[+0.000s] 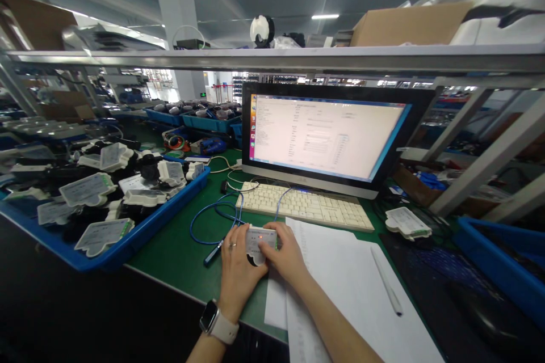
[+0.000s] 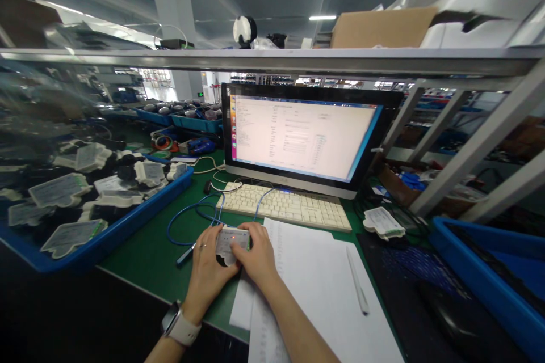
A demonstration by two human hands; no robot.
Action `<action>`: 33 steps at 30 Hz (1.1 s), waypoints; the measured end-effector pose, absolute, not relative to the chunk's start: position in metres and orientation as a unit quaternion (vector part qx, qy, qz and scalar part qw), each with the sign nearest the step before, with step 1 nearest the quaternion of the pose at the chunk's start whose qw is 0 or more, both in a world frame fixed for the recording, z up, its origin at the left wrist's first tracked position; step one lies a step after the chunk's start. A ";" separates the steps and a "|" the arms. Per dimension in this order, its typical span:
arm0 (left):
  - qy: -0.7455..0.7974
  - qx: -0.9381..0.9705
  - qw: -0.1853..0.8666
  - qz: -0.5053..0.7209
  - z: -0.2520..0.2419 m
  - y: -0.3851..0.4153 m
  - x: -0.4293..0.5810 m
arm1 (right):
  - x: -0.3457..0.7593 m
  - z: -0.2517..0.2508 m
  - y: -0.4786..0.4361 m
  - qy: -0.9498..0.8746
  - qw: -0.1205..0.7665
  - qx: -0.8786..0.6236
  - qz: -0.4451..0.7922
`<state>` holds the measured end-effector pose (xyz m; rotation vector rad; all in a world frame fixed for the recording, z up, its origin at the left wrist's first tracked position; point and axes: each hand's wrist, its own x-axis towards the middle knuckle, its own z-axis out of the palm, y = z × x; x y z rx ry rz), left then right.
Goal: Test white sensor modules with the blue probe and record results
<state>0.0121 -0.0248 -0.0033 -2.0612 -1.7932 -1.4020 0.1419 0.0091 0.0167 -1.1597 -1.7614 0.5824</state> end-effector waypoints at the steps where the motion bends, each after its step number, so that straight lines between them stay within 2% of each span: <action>1: -0.584 -0.671 0.034 -0.456 -0.003 -0.025 0.012 | 0.142 0.018 0.009 -0.715 0.459 -0.472 0.237; 33: -0.587 -0.668 0.037 -0.456 -0.004 -0.024 0.012 | 0.141 0.018 0.009 -0.717 0.457 -0.475 0.228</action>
